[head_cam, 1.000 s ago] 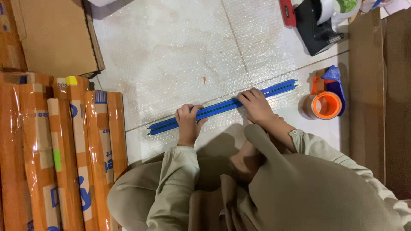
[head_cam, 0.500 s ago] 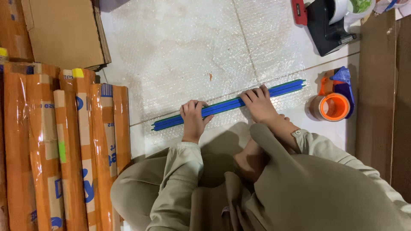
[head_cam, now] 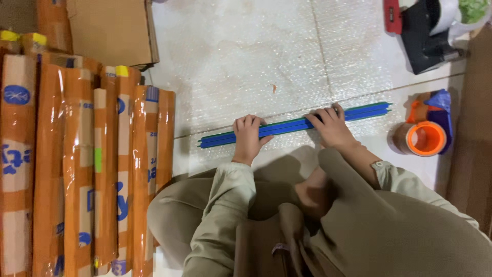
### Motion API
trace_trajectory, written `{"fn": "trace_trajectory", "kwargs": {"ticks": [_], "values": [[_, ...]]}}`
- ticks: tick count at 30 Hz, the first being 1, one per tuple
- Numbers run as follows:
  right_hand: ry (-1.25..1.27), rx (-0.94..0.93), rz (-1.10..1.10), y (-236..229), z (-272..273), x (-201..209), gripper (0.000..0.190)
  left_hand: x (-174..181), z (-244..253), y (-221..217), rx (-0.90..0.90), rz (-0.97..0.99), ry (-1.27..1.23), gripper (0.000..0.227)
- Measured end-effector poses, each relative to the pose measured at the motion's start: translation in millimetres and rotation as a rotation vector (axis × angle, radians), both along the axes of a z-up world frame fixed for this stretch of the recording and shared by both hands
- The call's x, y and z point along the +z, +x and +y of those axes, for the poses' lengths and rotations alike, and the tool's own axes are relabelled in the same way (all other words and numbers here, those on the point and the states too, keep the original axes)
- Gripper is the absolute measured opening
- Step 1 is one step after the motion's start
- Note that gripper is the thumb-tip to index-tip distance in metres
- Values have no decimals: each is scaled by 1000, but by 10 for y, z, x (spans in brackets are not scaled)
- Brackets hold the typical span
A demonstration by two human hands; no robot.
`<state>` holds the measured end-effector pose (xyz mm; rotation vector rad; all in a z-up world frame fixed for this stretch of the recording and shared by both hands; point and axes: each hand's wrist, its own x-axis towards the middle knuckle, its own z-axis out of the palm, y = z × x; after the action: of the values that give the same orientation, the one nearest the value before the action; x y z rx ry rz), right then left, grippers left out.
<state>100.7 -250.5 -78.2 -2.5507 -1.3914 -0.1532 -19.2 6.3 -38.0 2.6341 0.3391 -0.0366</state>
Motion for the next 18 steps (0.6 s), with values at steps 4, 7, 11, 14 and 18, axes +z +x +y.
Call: {"fn": "trace_trajectory", "kwargs": {"ticks": [4,7,11,14,18], "values": [[-23,9,43,-16,20,73,49,-13,18,-28,-8,32,7,47],[-50,-1,97,-18,35,118,48,-23,28,-43,-19,36,15,47],[-69,-6,181,0,27,157,47,-30,19,-47,-19,39,21,46],[-45,3,140,-11,9,68,52,-88,46,-41,0,73,0,46],[-39,-4,133,-20,20,65,49,-84,43,-42,-19,65,9,48]]}}
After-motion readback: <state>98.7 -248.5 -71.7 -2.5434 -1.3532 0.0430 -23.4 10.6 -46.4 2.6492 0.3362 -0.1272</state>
